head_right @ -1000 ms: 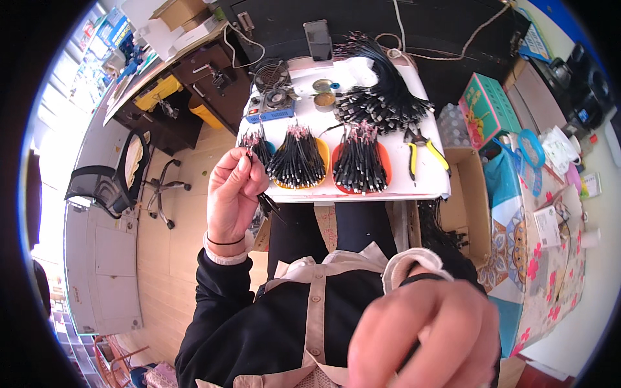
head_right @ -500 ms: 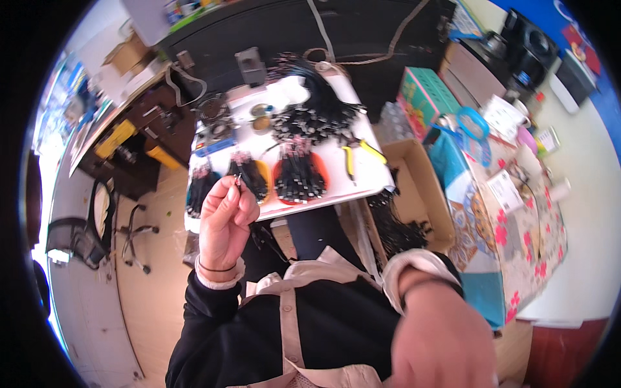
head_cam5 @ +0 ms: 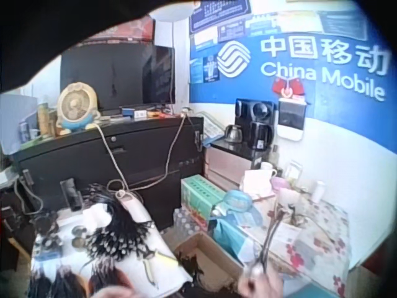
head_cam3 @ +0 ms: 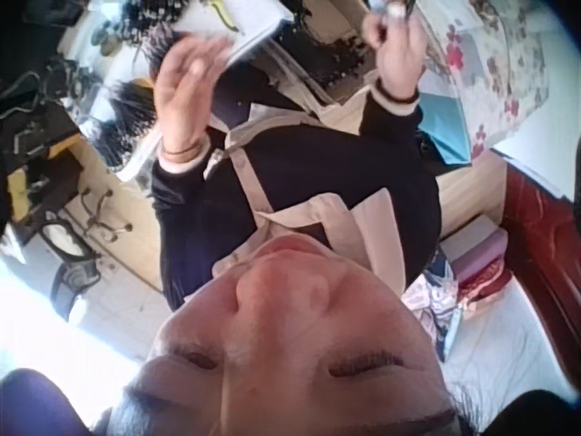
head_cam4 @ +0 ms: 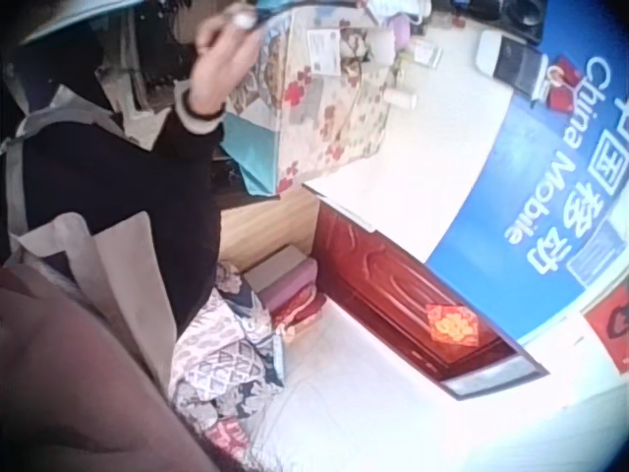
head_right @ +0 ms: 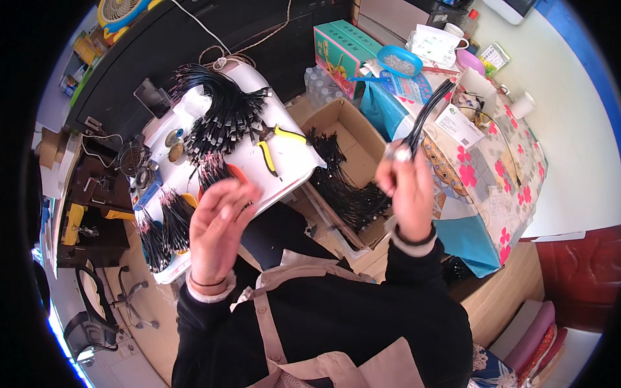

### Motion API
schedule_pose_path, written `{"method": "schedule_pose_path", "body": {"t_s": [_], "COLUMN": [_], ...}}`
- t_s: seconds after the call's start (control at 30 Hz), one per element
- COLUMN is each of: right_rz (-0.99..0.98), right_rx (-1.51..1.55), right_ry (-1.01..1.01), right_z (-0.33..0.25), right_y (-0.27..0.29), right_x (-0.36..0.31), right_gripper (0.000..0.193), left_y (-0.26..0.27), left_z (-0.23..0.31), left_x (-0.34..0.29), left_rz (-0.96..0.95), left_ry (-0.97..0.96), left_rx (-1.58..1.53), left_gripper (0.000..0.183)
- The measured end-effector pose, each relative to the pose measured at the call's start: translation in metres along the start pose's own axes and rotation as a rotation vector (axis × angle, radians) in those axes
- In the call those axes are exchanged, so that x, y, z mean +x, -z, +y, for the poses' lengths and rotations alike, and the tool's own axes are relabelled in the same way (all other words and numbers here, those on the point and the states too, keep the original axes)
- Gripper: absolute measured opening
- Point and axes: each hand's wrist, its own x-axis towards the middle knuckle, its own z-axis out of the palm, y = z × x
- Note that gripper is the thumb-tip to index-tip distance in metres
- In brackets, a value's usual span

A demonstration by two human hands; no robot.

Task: The person repeatedly picks up short black wires and small white connectors from a table, then inserts the wire ends into the connectors by hand. The person places the assembled units back onto the table among other similar items.

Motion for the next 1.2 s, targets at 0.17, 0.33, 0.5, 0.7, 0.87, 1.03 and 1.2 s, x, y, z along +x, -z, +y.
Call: {"method": "schedule_pose_path", "body": {"t_s": [0.17, 0.33, 0.5, 0.7, 0.87, 1.03, 1.2], "right_rz": [-0.013, -0.172, -0.331, -0.379, -0.133, -0.045, -0.359], "right_rx": [-0.102, -0.909, -1.386, -1.209, -0.875, -0.406, -0.307], "right_ry": [-0.606, -0.363, -0.387, -0.175, -0.123, -0.031, 0.061], "right_z": [0.175, 0.366, 0.440, 0.458, 0.361, 0.182, 0.066], "right_y": [0.025, -0.016, -0.031, 0.009, 0.035, -0.021, -0.123], "right_x": [0.074, 0.090, 0.094, 0.075, 0.074, 0.066, 0.024], "right_gripper": [0.032, 0.034, 0.037, 0.028, 0.025, 0.024, 0.015], "left_y": [0.086, 0.124, 0.129, 0.151, 0.213, 0.264, 0.285], "left_z": [-0.014, -0.025, -0.012, 0.033, 0.070, 0.077, 0.062], "left_x": [-0.057, -0.109, -0.120, -0.137, -0.119, -0.096, -0.093], "left_rz": [0.382, 0.698, 0.742, 0.952, 1.083, 1.084, 1.096], "left_ry": [0.032, 0.081, 0.195, 0.074, -0.193, -0.009, -0.104], "left_rx": [0.117, 0.052, 0.138, 0.757, 1.639, 1.964, 1.882], "left_gripper": [0.011, 0.010, 0.012, 0.012, 0.009, 0.014, 0.015]}}
